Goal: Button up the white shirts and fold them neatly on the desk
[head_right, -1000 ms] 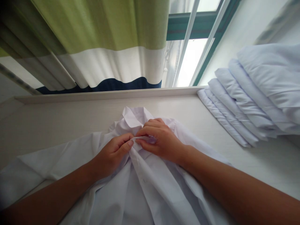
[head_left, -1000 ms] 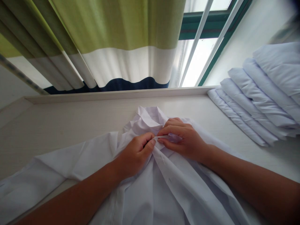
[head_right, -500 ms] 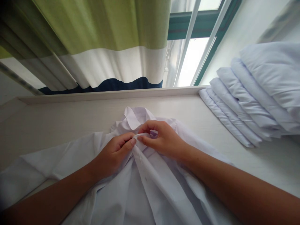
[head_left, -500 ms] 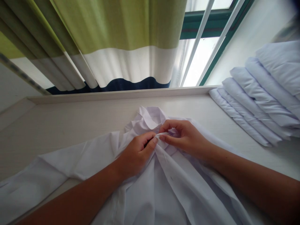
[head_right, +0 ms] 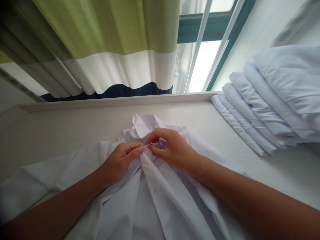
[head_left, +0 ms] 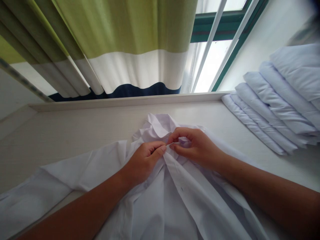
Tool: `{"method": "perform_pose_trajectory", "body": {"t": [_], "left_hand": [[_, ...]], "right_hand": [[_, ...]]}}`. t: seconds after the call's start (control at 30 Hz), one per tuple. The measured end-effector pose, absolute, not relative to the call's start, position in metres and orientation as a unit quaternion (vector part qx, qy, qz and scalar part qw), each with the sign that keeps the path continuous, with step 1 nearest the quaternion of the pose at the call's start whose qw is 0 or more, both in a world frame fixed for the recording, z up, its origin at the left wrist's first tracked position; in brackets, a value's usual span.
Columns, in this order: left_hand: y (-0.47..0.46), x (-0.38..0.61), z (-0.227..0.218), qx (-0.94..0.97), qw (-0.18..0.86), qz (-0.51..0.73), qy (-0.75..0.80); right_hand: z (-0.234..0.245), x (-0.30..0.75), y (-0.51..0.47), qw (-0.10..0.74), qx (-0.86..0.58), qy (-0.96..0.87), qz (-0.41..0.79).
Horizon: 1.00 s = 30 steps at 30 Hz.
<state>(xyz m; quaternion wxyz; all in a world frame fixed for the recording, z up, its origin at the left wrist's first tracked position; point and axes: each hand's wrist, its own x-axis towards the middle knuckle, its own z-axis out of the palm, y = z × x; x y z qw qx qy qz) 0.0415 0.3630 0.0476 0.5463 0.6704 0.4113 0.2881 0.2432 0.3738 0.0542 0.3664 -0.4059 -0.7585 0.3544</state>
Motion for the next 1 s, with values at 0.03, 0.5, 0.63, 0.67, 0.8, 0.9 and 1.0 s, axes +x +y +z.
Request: {"method": "perform_pose_trajectory", "body": {"t": [0.03, 0.5, 0.63, 0.67, 0.8, 0.9, 1.0], "left_hand": [[0.3632, 0.0413, 0.0474, 0.673, 0.54, 0.289, 0.415], [0.3635, 0.0402, 0.0445, 0.672, 0.53, 0.293, 0.427], [0.3632, 0.0396, 0.044, 0.668, 0.531, 0.294, 0.43], [0.363, 0.0395, 0.0438, 0.667, 0.53, 0.293, 0.434], [0.3622, 0.0396, 0.0439, 0.666, 0.525, 0.286, 0.447], [0.3614, 0.0402, 0.0444, 0.689, 0.511, 0.28, 0.431], [0.3595, 0.0407, 0.0448, 0.712, 0.498, 0.286, 0.404]], "right_hand": [[0.0539, 0.2431, 0.3735, 0.368, -0.406, -0.758, 0.353], [0.0492, 0.2432, 0.3746, 0.387, -0.384, -0.749, 0.375], [0.0473, 0.2431, 0.3741, 0.395, -0.382, -0.751, 0.366], [0.0469, 0.2431, 0.3736, 0.397, -0.381, -0.752, 0.362], [0.0464, 0.2422, 0.3708, 0.403, -0.382, -0.756, 0.346], [0.0473, 0.2405, 0.3689, 0.395, -0.385, -0.761, 0.34], [0.0482, 0.2395, 0.3683, 0.38, -0.387, -0.764, 0.349]]}}
